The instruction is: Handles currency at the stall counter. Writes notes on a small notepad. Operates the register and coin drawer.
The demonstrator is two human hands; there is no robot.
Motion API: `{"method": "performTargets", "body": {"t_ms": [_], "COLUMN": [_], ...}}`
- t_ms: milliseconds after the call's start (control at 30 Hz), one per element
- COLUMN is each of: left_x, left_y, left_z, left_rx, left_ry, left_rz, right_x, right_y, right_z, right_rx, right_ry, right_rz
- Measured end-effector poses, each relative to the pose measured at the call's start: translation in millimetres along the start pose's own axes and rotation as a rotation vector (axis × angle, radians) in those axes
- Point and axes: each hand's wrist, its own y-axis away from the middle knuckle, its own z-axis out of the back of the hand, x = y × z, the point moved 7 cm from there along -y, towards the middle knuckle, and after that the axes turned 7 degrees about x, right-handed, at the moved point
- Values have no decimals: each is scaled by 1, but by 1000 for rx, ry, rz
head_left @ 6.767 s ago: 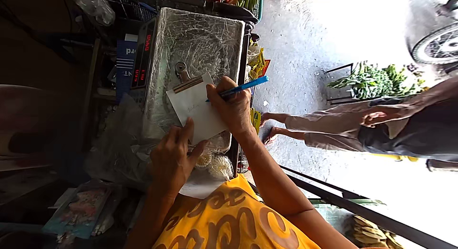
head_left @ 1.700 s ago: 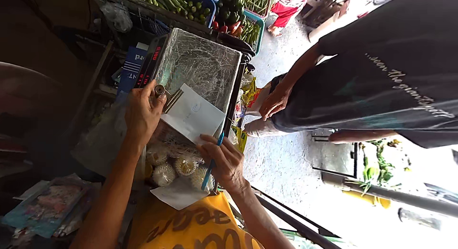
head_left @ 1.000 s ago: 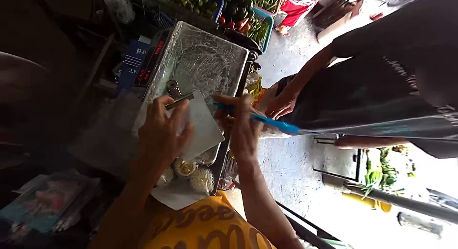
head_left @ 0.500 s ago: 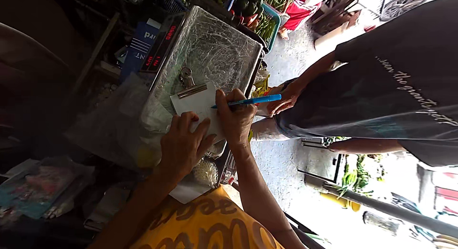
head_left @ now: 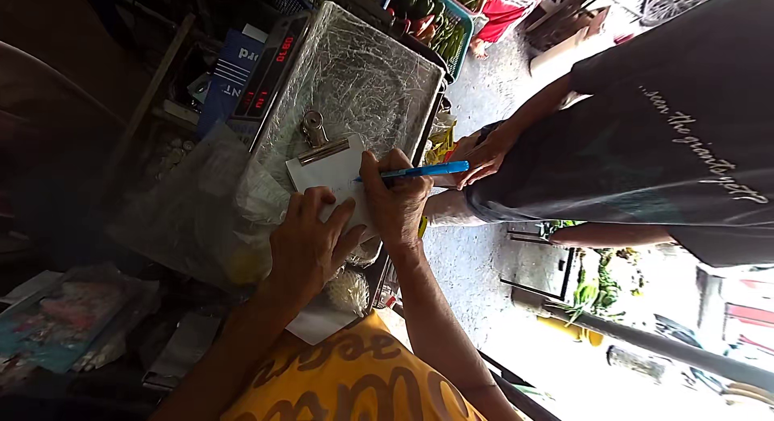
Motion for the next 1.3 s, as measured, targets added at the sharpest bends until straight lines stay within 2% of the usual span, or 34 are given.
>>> {"method": "performTargets", "body": {"t_ms": [233, 400, 533, 800, 967, 1300], "left_x": [0, 0, 0, 0, 0, 0], "left_y": [0, -1, 0, 0, 0, -1], "left_z": [0, 0, 1, 0, 1, 1], "left_rx": [2, 21, 6, 15, 17, 21], "left_ry": [0, -8, 13, 7, 8, 5], "left_rz": [2, 6, -2, -4, -3, -2], "right_x": [2, -2, -6, 0, -3, 2], "right_y": [1, 1, 1, 1, 2, 1], "right_z": [0, -1, 3, -1, 0, -1], "right_rx": [0, 50, 3, 6, 0, 11], "right_ry": [35, -78, -148, -38, -88, -18], "right_rz": [30, 22, -38, -7, -18, 40]}}
